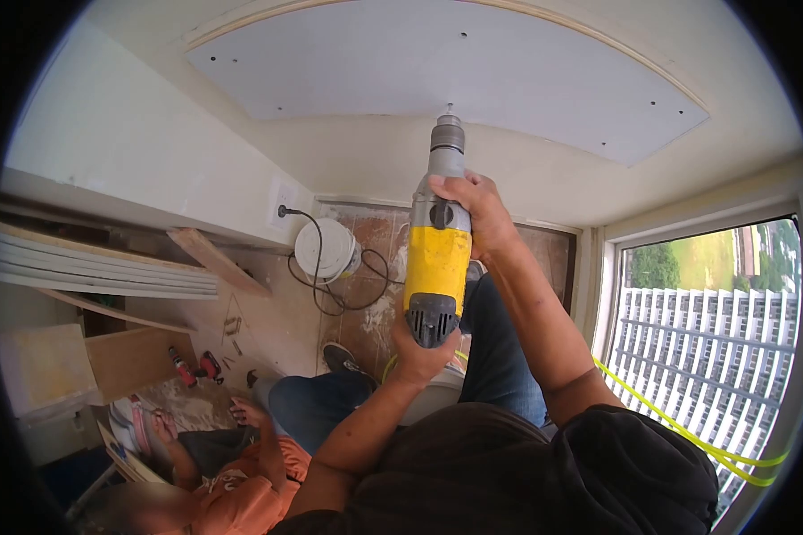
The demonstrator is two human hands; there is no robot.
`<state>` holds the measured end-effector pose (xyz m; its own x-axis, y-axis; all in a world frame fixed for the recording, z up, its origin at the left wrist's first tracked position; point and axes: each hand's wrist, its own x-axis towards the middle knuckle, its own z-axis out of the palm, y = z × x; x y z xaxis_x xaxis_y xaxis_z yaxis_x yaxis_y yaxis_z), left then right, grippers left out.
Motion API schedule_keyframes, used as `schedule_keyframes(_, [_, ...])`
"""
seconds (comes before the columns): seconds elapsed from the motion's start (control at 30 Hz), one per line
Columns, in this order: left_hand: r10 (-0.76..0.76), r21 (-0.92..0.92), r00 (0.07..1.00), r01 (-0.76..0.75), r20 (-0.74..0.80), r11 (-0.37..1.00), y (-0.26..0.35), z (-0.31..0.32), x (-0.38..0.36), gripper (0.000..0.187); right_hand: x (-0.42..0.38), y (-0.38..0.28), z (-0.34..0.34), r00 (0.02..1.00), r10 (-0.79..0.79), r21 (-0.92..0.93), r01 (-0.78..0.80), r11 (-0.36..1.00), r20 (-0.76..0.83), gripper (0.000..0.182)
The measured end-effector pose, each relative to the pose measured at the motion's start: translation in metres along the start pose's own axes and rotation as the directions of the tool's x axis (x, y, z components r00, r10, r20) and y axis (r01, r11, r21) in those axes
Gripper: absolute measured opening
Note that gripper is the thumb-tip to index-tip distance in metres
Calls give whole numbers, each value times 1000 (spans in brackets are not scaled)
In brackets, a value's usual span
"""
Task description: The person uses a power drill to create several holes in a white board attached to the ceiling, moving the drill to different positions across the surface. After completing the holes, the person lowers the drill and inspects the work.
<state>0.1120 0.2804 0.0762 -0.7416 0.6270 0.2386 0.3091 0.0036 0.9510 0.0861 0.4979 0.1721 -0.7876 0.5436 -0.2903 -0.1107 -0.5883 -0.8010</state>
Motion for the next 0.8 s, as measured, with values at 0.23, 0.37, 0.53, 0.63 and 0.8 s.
schedule_keyframes(0.23, [-186,0,982,186,8,982,-2,4,5,55,7,-1,-3,1000,-17,5,17,1000,16,35])
schedule_keyframes(0.37, [-103,-82,993,98,-61,992,2,15,12,54,10,-1,-10,998,9,4,-9,1000,60,37])
schedule_keyframes(0.53, [-72,-92,995,65,-70,994,15,16,23,58,24,7,-22,994,0,17,-2,1000,106,42])
schedule_keyframes(0.63, [-75,-46,997,74,-32,996,23,8,27,58,31,16,-28,993,-4,52,-3,999,118,43])
schedule_keyframes(0.8, [-23,-43,999,22,-37,999,32,-8,11,55,12,29,-20,991,-15,68,6,998,134,41])
